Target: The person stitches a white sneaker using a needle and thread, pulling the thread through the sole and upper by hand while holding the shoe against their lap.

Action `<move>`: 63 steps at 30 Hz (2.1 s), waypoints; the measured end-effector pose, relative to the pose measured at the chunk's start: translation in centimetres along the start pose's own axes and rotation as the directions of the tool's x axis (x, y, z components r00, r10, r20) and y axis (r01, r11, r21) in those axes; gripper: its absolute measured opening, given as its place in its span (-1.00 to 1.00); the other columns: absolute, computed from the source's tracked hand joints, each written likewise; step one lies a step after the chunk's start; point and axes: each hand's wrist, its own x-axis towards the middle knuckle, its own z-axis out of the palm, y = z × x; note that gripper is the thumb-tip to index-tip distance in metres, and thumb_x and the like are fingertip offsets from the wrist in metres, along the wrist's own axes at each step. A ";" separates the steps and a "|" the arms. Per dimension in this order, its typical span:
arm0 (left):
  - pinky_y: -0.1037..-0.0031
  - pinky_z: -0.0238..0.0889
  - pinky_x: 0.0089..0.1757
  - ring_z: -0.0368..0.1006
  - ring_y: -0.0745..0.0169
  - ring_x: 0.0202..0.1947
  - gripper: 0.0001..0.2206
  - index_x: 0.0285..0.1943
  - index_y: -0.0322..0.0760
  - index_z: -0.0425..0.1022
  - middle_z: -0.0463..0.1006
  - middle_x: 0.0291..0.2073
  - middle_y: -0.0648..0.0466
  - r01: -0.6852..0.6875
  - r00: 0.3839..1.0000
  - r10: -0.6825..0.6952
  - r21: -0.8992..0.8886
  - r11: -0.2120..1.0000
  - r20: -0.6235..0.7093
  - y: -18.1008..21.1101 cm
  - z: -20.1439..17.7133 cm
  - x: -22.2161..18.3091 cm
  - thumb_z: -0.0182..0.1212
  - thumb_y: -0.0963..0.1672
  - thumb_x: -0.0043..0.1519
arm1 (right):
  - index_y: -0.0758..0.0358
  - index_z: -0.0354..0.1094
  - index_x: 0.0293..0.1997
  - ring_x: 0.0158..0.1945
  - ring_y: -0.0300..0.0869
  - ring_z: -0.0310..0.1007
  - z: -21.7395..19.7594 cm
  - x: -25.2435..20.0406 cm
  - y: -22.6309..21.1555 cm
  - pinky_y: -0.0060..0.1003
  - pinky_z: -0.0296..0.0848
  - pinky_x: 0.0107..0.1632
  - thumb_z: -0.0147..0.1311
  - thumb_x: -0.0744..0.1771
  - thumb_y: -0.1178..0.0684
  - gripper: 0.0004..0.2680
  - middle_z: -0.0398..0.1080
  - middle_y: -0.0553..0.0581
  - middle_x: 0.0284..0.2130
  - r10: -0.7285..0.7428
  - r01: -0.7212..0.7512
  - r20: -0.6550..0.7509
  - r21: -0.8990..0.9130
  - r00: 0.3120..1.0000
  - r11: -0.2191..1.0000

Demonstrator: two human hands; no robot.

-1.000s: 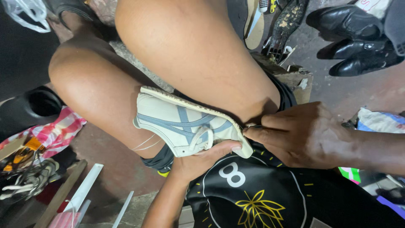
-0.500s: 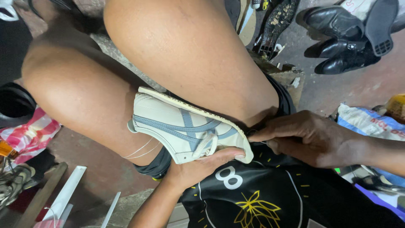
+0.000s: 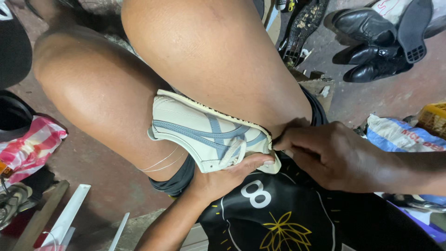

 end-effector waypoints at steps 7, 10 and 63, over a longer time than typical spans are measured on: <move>0.24 0.39 0.07 0.42 0.18 0.24 -0.45 0.57 0.42 0.12 0.24 0.43 0.32 -0.058 0.998 0.057 0.134 0.989 0.012 -0.3 0.6 -0.5 0.22 0.12 0.40 | 0.14 0.48 0.02 -0.48 -0.32 0.61 0.6 0.4 -0.4 -0.33 0.53 -0.46 0.11 0.38 0.10 -0.86 0.56 0.04 -0.45 -0.150 0.132 -0.160 -0.118 0.976 0.984; 0.35 0.40 -0.08 0.49 0.29 -0.06 -0.59 0.43 0.39 0.37 0.49 0.05 0.42 0.098 0.992 -0.072 -0.278 0.956 0.100 -0.6 -0.1 0.3 0.32 0.08 0.40 | 0.45 0.36 0.00 -0.43 -0.05 0.54 0.7 0.7 -0.2 -0.21 0.46 -0.50 0.08 0.29 0.20 -0.78 0.52 0.35 -0.29 -0.672 0.464 -0.190 -0.590 0.716 0.661; 0.38 0.42 -0.13 0.55 0.12 -0.07 -0.82 0.07 -0.31 0.59 0.56 0.05 -0.02 0.323 0.903 -0.350 -0.142 0.936 -0.251 2.8 -10.8 -1.4 0.24 -0.15 0.33 | 0.12 0.46 -0.24 -0.33 -0.18 0.44 2.2 3.4 -4.6 -0.28 0.47 -0.34 0.27 0.22 0.21 -0.86 0.45 -0.04 -0.03 -0.948 0.690 -0.099 -0.663 0.301 0.289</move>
